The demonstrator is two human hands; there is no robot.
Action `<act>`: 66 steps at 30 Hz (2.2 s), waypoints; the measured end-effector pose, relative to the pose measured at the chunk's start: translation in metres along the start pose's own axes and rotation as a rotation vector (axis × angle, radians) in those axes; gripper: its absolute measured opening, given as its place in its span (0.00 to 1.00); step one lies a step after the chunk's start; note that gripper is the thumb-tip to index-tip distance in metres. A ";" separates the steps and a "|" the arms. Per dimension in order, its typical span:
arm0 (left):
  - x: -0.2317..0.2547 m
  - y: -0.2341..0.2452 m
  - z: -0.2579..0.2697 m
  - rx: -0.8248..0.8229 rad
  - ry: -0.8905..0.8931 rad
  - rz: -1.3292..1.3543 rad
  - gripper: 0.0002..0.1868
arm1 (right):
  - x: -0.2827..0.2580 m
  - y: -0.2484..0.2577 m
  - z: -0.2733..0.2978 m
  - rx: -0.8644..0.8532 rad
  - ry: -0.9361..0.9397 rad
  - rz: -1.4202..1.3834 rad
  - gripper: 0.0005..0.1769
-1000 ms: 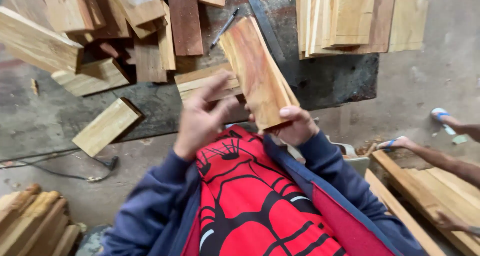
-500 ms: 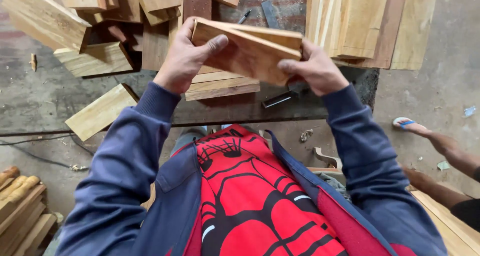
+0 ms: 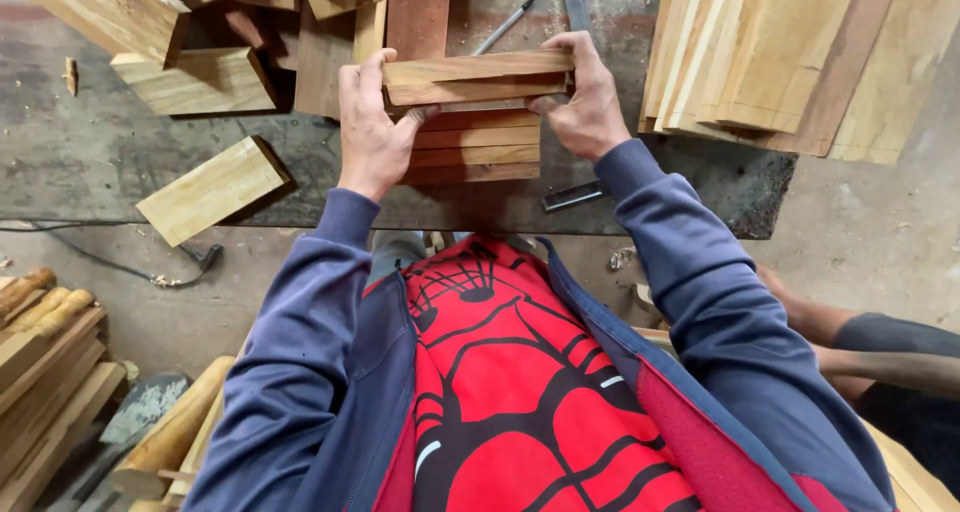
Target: Selecting wooden blocks, stacking them, and marking them for processing using a square and a pen
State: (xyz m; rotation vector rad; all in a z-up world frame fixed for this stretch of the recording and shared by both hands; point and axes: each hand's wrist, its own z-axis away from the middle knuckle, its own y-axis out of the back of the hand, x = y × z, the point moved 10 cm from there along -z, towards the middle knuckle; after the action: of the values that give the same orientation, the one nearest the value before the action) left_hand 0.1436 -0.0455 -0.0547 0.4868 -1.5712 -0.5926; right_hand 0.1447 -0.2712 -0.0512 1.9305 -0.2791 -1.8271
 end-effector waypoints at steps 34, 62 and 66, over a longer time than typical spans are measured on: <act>-0.058 -0.014 0.065 0.328 0.544 0.005 0.20 | 0.073 -0.044 0.058 0.385 -0.290 -0.157 0.20; -0.063 -0.035 0.072 0.200 0.336 0.761 0.25 | 0.069 -0.055 0.077 0.336 -0.290 -0.270 0.26; -0.072 -0.040 0.070 0.203 0.329 0.686 0.23 | 0.065 -0.054 0.073 0.323 -0.279 -0.209 0.28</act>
State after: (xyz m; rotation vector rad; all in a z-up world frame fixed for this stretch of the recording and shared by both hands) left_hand 0.0785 -0.0247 -0.1387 0.1556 -1.3690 0.1664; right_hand 0.0700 -0.2674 -0.1344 1.9682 -0.5067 -2.3146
